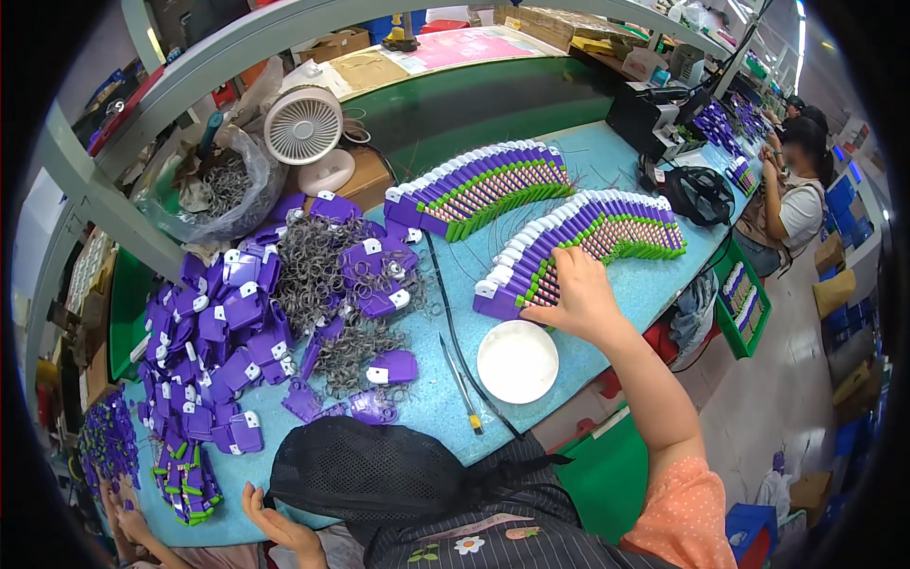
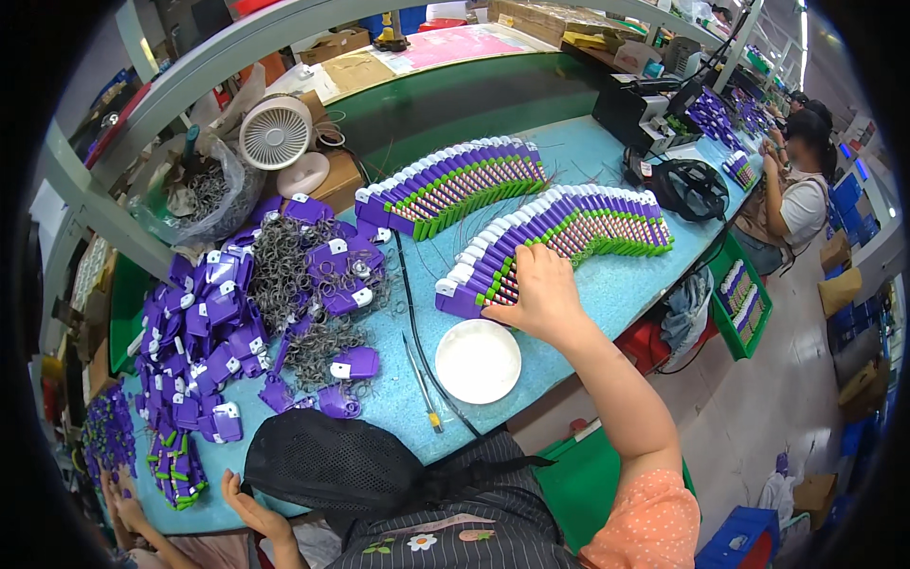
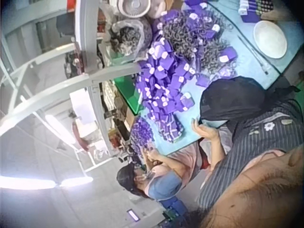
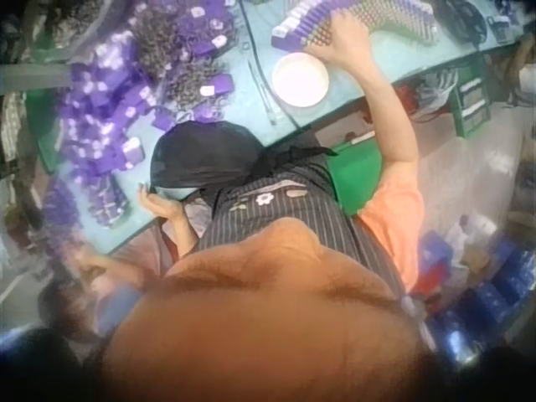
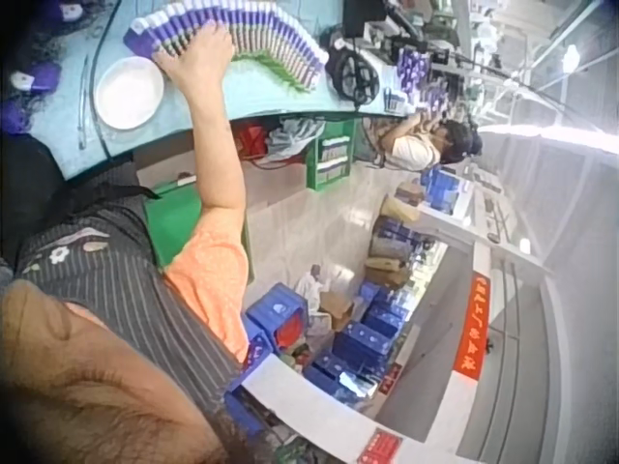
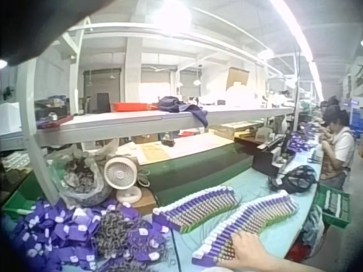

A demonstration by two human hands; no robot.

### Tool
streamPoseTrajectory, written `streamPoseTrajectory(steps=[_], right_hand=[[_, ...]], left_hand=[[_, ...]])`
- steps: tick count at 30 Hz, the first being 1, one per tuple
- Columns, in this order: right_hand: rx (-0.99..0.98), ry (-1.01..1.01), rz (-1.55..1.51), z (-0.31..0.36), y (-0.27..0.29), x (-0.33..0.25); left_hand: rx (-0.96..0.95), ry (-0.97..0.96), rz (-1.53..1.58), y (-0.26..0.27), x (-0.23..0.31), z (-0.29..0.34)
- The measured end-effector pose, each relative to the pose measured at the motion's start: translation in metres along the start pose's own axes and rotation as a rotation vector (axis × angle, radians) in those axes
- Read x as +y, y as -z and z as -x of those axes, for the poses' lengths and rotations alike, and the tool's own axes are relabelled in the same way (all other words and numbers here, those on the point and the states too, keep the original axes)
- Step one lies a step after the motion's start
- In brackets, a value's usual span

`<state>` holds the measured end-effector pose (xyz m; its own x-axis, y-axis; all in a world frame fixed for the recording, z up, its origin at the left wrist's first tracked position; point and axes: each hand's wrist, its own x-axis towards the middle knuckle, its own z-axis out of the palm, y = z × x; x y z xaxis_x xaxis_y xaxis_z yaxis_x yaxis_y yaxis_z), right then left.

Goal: The person assembles purple plastic components by inserting small white pieces and attaching metal springs. They work at a table with piles of parts, handling items one by one. Towards the end, they place the assembled units into a green tray.

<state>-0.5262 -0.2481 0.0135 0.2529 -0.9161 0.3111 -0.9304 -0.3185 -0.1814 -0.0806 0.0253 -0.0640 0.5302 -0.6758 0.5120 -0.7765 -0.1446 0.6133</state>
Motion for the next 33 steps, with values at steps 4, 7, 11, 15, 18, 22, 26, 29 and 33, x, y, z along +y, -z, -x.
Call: streamPoseTrajectory(steps=[4, 7, 11, 15, 18, 22, 26, 29, 33], right_hand=[[0.024, 0.029, 0.005, 0.001, 0.002, -0.001], [0.048, 0.038, -0.021, -0.002, -0.002, -0.002], [0.119, 0.036, -0.029, -0.012, -0.013, -0.008], [0.046, -0.034, -0.118, -0.015, -0.017, -0.015], [0.049, -0.029, -0.165, -0.013, -0.023, -0.011], [0.082, 0.023, -0.176, -0.007, -0.030, -0.007], [0.086, 0.022, -0.200, -0.002, -0.038, -0.003], [0.053, 0.009, -0.173, -0.001, -0.040, -0.005], [0.054, 0.010, -0.167, -0.001, -0.042, -0.005]], left_hand=[[-0.032, 0.021, -0.024, 0.002, 0.006, 0.001], [-0.040, 0.018, -0.021, 0.002, 0.005, 0.001], [-0.056, 0.028, -0.026, 0.001, 0.006, 0.000], [-0.051, 0.040, -0.013, 0.001, 0.003, 0.000], [-0.055, 0.051, -0.003, 0.001, 0.005, 0.000], [-0.065, 0.064, -0.010, 0.001, 0.005, 0.001], [-0.068, 0.063, 0.013, 0.000, 0.007, 0.002], [-0.074, 0.043, -0.011, 0.001, 0.004, 0.003], [-0.072, 0.044, -0.006, 0.000, 0.004, 0.001]])
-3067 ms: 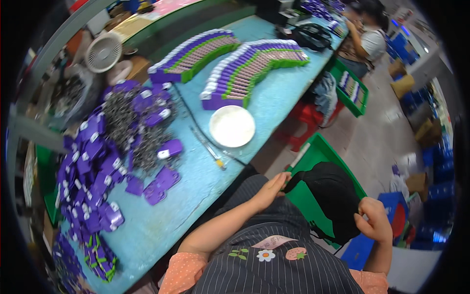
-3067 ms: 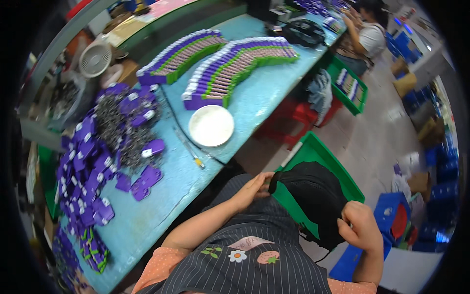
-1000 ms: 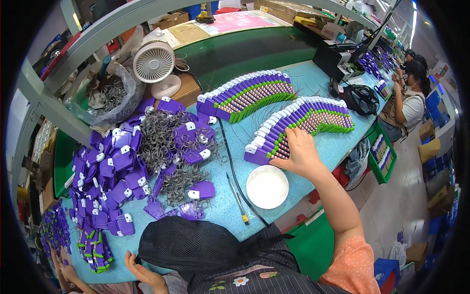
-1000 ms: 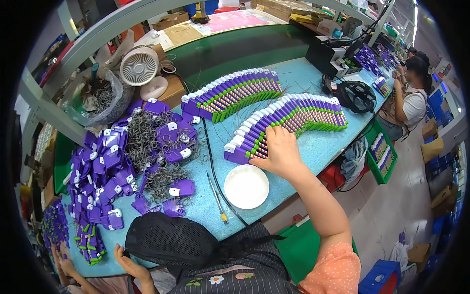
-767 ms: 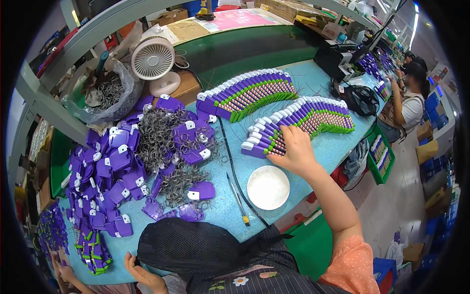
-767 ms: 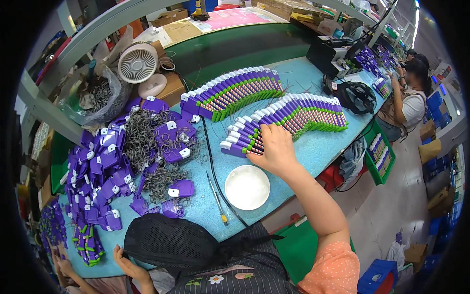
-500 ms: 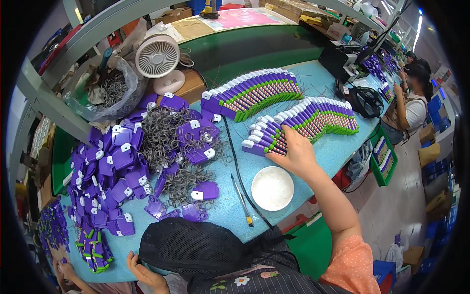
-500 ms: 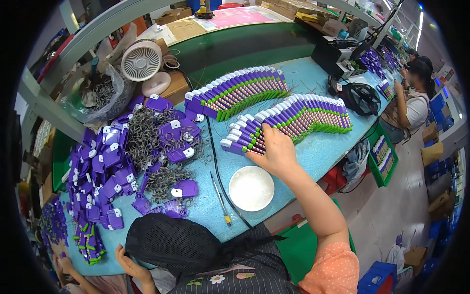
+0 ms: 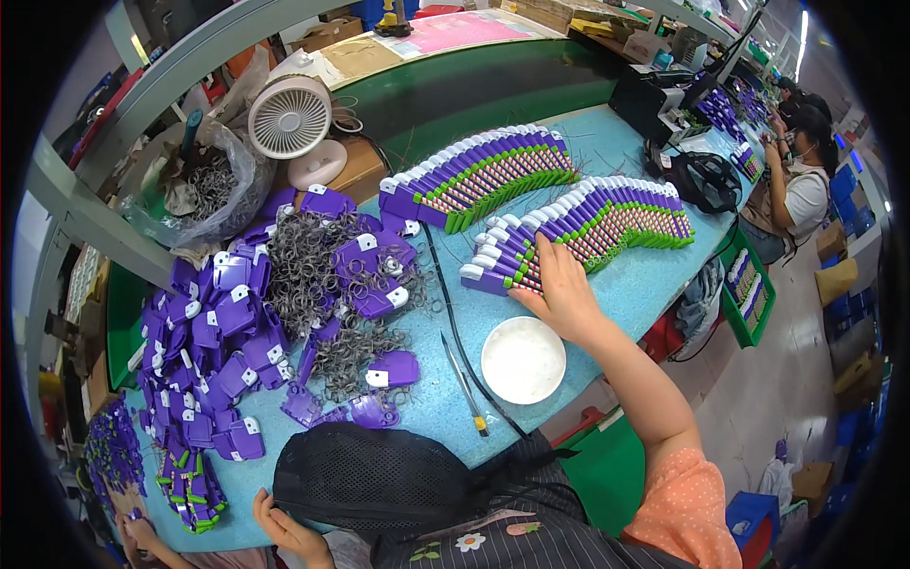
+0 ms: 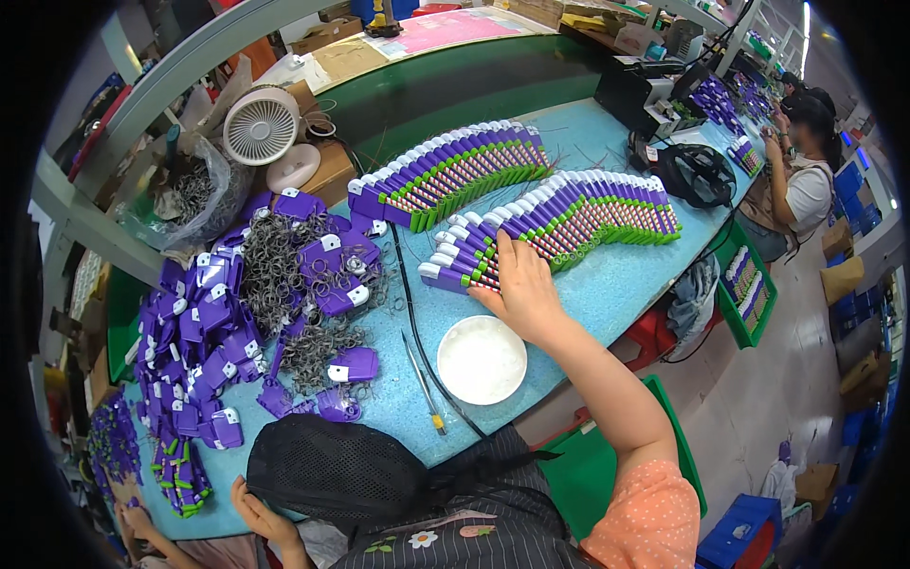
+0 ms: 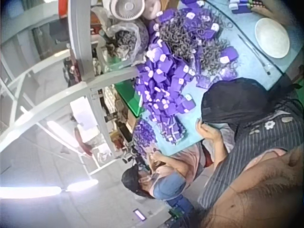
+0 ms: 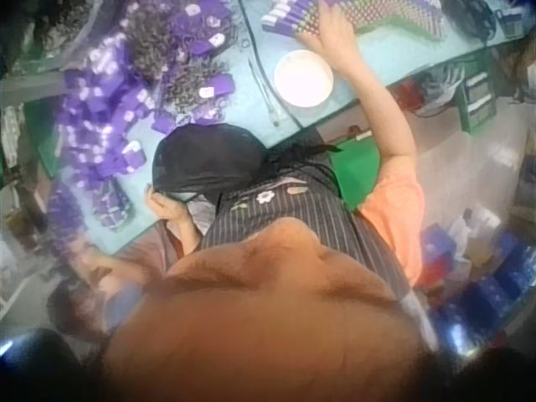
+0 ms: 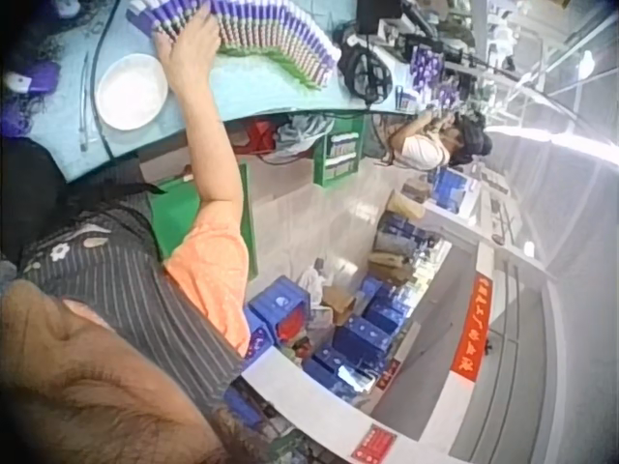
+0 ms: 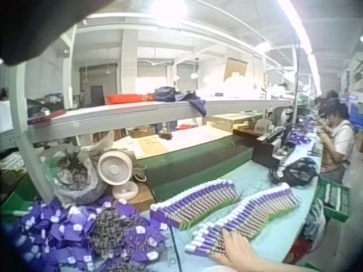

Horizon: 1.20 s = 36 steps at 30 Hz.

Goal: The person assembles purple plastic components by inserting small white pieces and attaching metal springs. They work at a table with piles of parts, handling items one by one. Towards the end, they place the assembled units into a green tray.

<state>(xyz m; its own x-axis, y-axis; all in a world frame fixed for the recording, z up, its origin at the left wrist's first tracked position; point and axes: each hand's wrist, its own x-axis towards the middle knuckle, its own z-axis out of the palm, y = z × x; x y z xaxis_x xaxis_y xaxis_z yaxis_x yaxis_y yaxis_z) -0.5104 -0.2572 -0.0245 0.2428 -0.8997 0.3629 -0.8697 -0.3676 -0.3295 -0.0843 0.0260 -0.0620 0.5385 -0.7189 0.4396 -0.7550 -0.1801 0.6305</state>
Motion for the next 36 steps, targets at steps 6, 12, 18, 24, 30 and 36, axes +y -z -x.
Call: streamPoseTrajectory(steps=[6, 12, 18, 24, 30, 36], right_hand=[[0.069, 0.036, -0.125, 0.003, -0.002, 0.002], [0.234, 0.072, -0.328, 0.031, 0.066, -0.006], [0.345, -0.284, -0.241, 0.173, 0.144, 0.019], [0.198, -0.757, 0.136, 0.388, 0.125, 0.037], [0.011, -0.895, 0.113, 0.505, 0.029, 0.020], [-0.058, -0.791, 0.012, 0.508, -0.048, 0.025]], left_hand=[[0.020, 0.000, 0.003, -0.001, -0.004, -0.001], [0.025, 0.004, 0.041, 0.000, -0.007, -0.005], [0.023, -0.089, -0.172, 0.034, 0.005, -0.033], [-0.215, -0.498, 0.304, 0.021, 0.128, -0.077], [-1.412, -0.834, 0.319, -0.043, 0.285, -0.040], [-1.721, -1.006, 0.041, -0.161, 0.317, 0.107]])
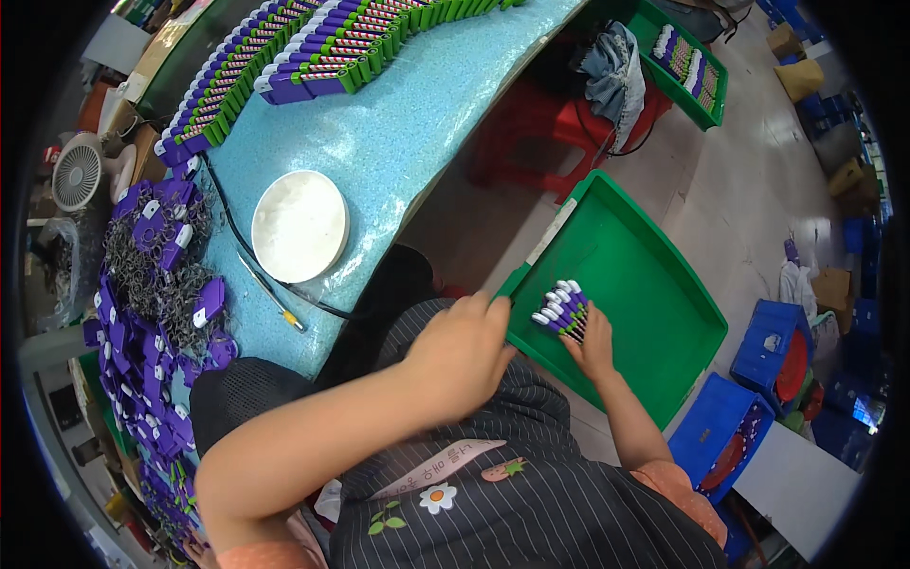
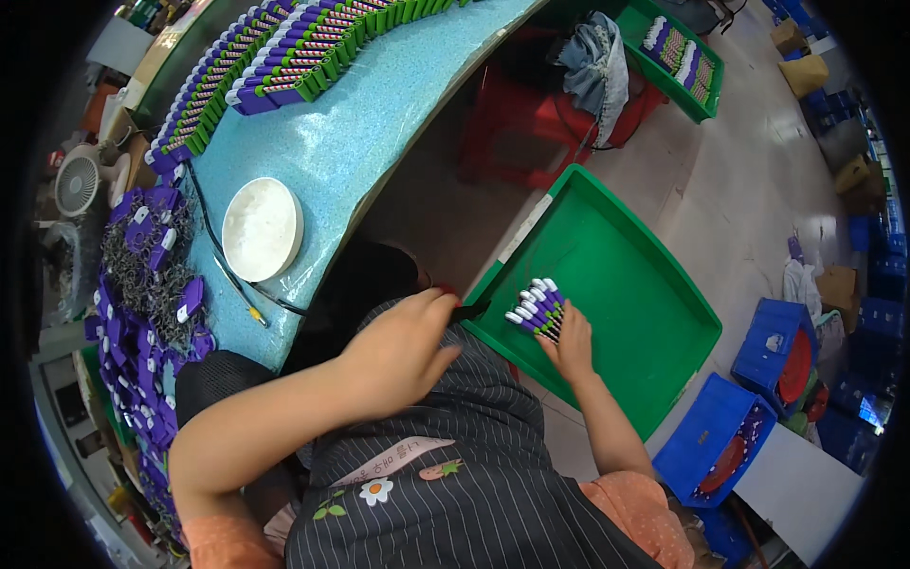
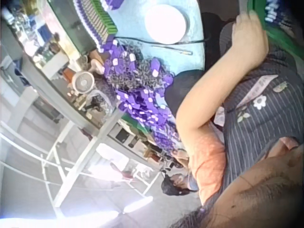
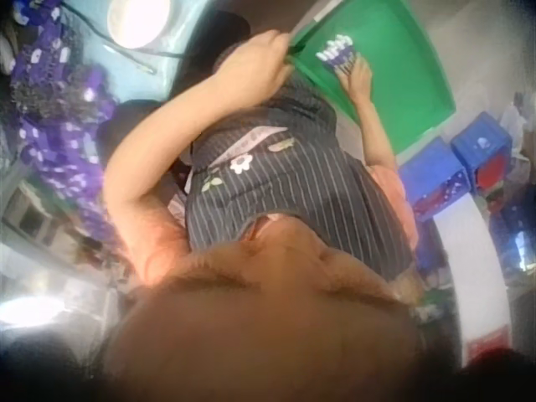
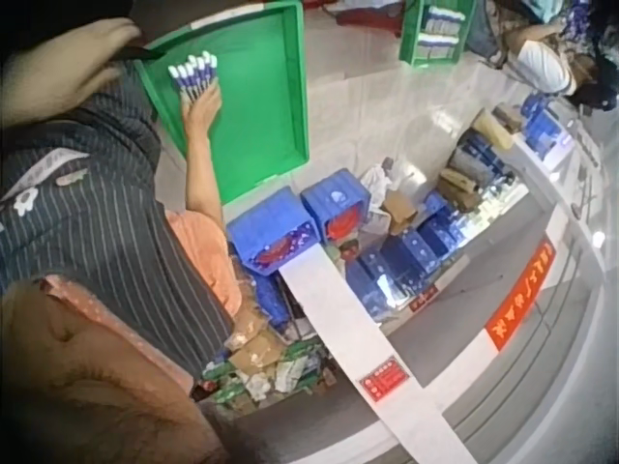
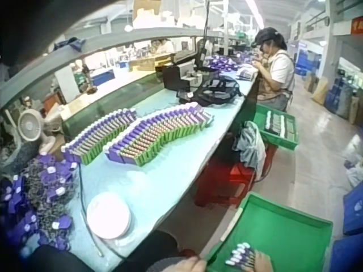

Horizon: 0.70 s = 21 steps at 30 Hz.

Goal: The person assembles purple plastic components by inserting small white pieces and attaching metal springs. They work at a table with piles of parts, handling items one by one. Towards the end, they place the assembled units into a green tray.

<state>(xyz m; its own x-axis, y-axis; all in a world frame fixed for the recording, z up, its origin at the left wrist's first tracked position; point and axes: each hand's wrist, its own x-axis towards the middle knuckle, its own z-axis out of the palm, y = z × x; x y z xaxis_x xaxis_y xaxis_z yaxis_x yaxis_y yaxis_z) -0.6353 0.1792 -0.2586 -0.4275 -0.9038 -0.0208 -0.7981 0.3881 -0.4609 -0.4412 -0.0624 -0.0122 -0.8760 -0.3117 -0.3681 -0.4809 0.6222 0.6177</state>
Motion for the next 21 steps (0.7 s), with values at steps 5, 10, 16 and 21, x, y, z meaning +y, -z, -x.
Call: streamPoseTrajectory(steps=[5, 10, 16, 21], right_hand=[[0.013, 0.054, -0.027, -0.010, -0.019, -0.007], [0.031, 0.078, -0.041, -0.012, -0.031, -0.006], [-0.023, 0.081, -0.092, -0.016, -0.034, -0.022], [-0.046, 0.053, -0.074, -0.024, -0.036, -0.025]], left_hand=[[-0.288, 0.264, -0.419, -0.082, -0.060, -0.030], [-0.459, 0.601, -0.579, -0.047, -0.096, -0.051], [-0.327, 0.516, -1.027, -0.070, -0.092, -0.037], [-0.376, 0.342, -0.522, -0.049, -0.057, -0.107]])
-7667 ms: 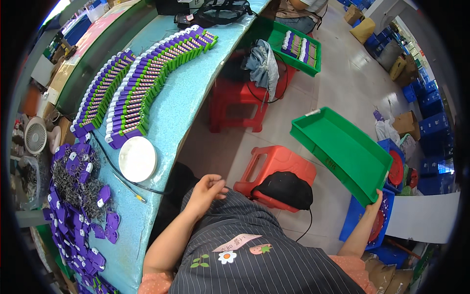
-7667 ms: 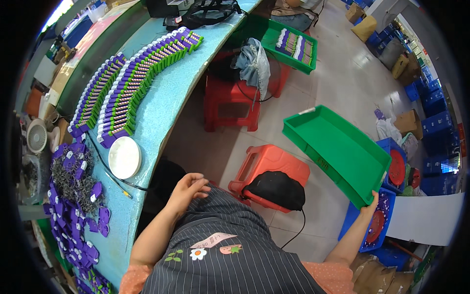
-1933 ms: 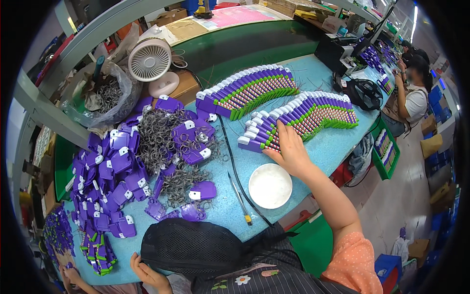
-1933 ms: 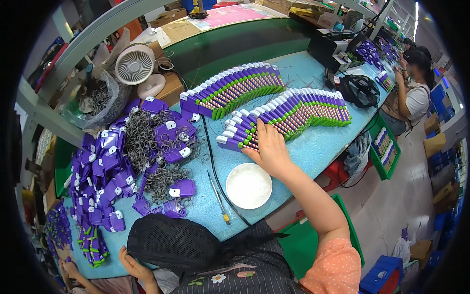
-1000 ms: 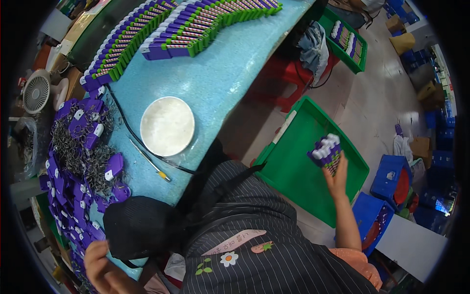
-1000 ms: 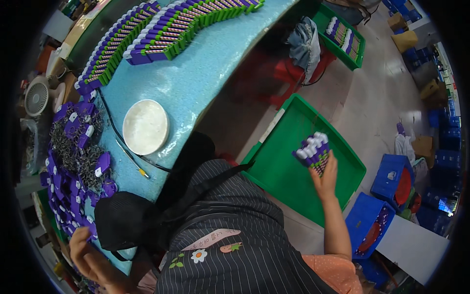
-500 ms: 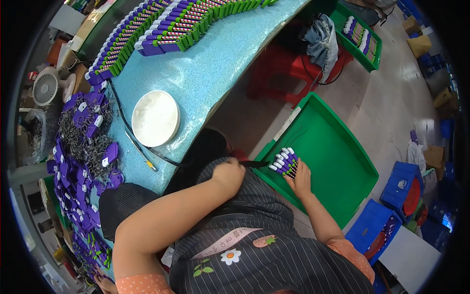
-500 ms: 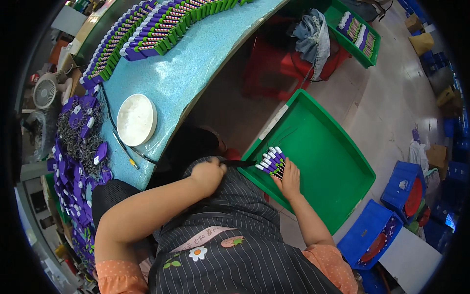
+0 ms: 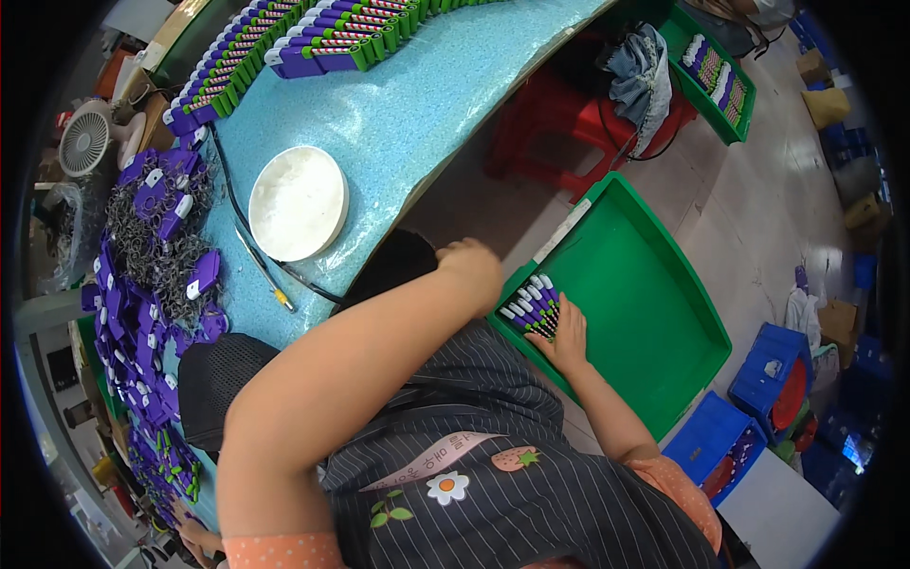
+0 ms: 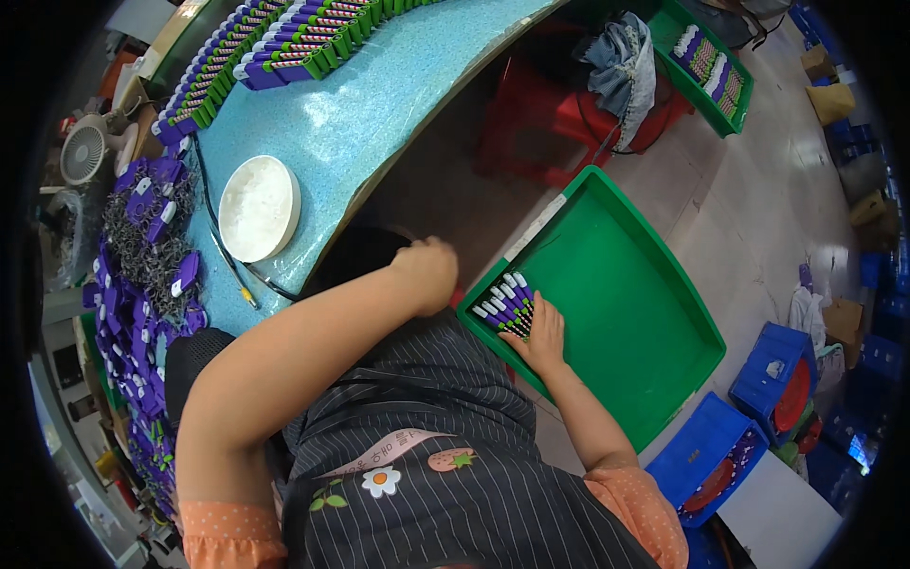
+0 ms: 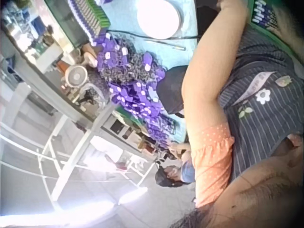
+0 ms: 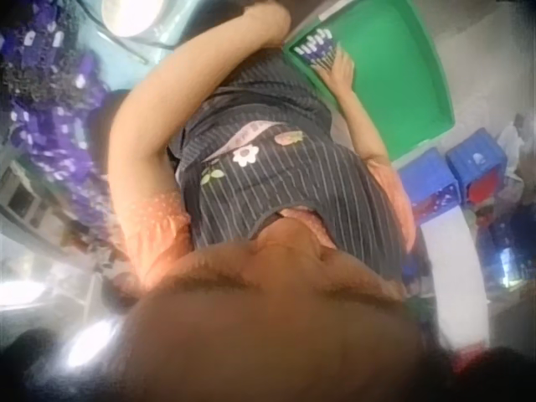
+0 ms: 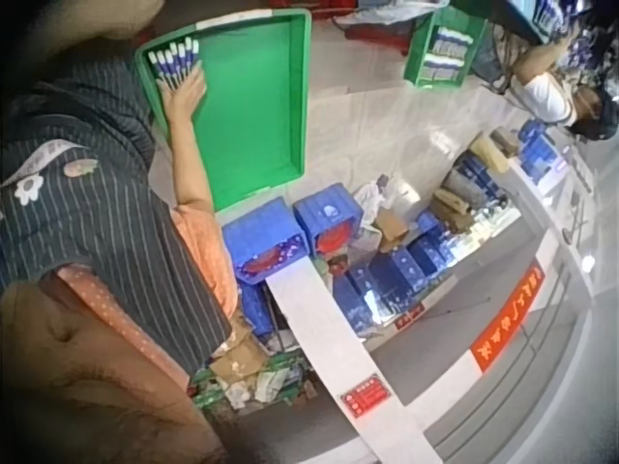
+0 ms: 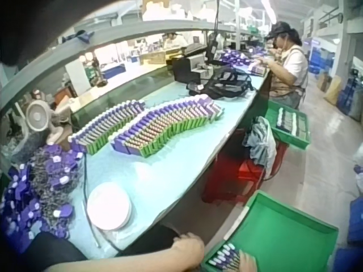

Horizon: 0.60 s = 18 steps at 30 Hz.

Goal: The person assembles purple plastic components by inserting small white pieces and attaching metal springs. They work at a table with piles of parts, handling items one by one. Towards the end, they place the assembled units into a green tray.

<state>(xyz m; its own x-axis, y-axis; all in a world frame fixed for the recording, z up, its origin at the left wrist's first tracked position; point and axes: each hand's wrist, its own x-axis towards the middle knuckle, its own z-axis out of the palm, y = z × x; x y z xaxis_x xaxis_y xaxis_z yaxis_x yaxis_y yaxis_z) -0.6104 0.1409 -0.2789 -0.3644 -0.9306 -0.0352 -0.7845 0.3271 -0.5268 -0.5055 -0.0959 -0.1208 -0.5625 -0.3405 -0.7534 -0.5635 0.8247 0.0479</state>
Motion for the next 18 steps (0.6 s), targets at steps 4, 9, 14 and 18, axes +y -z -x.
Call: streamPoseTrajectory(steps=[4, 9, 14, 18], right_hand=[[0.089, 0.027, -0.078, -0.008, -0.008, -0.007], [0.121, -0.109, -0.487, -0.006, -0.014, -0.001], [0.257, -0.356, -0.873, 0.004, -0.024, 0.014], [0.432, -1.227, -1.285, 0.016, 0.011, -0.001]], left_hand=[[0.197, -0.052, 0.465, -0.012, 0.018, -0.044], [0.606, -0.585, -0.041, -0.057, 0.053, -0.060], [0.500, -0.714, -0.280, -0.088, 0.084, -0.072], [0.394, -0.668, -0.266, -0.097, 0.077, -0.083]])
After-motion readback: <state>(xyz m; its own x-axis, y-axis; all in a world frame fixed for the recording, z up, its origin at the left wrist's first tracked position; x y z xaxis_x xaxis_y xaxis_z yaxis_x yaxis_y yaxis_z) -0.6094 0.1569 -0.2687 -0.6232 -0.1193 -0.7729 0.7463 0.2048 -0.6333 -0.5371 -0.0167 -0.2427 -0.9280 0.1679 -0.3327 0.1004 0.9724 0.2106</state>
